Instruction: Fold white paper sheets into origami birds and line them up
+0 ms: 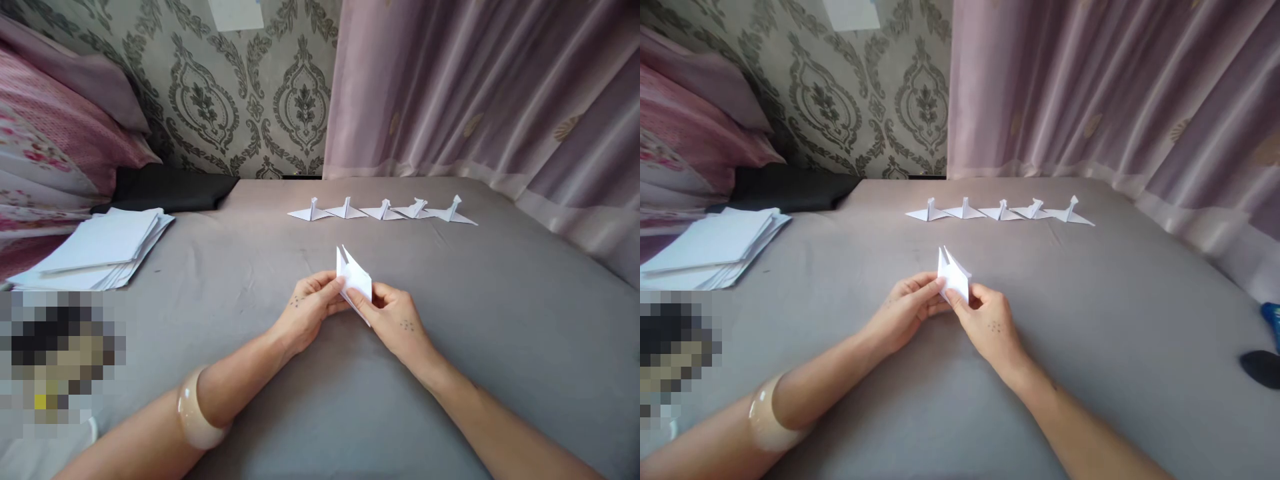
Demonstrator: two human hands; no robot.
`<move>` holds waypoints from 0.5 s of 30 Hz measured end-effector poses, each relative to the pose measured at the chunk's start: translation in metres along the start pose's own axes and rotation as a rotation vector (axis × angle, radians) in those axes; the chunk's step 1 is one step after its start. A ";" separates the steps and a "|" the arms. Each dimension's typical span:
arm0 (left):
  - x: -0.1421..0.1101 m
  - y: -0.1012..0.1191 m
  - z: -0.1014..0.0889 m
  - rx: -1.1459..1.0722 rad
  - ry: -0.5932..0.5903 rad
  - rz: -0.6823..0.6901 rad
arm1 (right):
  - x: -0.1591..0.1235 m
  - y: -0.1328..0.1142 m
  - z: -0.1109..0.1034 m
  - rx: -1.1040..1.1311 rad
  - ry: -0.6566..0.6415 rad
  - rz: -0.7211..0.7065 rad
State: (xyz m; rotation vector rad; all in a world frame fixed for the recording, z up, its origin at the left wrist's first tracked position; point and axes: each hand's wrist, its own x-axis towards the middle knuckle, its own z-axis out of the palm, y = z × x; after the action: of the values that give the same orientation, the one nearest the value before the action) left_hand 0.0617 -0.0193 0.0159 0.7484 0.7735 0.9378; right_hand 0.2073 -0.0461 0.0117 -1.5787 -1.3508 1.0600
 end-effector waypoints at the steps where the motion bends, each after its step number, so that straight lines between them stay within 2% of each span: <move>1: 0.000 0.000 0.000 -0.009 -0.009 -0.018 | 0.000 0.001 0.000 0.010 -0.008 0.015; 6: 0.001 0.000 -0.002 -0.059 -0.024 -0.042 | 0.002 0.004 -0.002 0.069 -0.041 0.088; 15: 0.000 0.000 -0.001 -0.023 -0.047 -0.019 | 0.005 0.003 -0.004 0.098 -0.061 0.140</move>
State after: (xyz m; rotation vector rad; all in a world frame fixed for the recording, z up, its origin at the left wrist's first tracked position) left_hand 0.0607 -0.0189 0.0151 0.7392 0.7266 0.9079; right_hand 0.2124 -0.0421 0.0096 -1.5982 -1.2226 1.2490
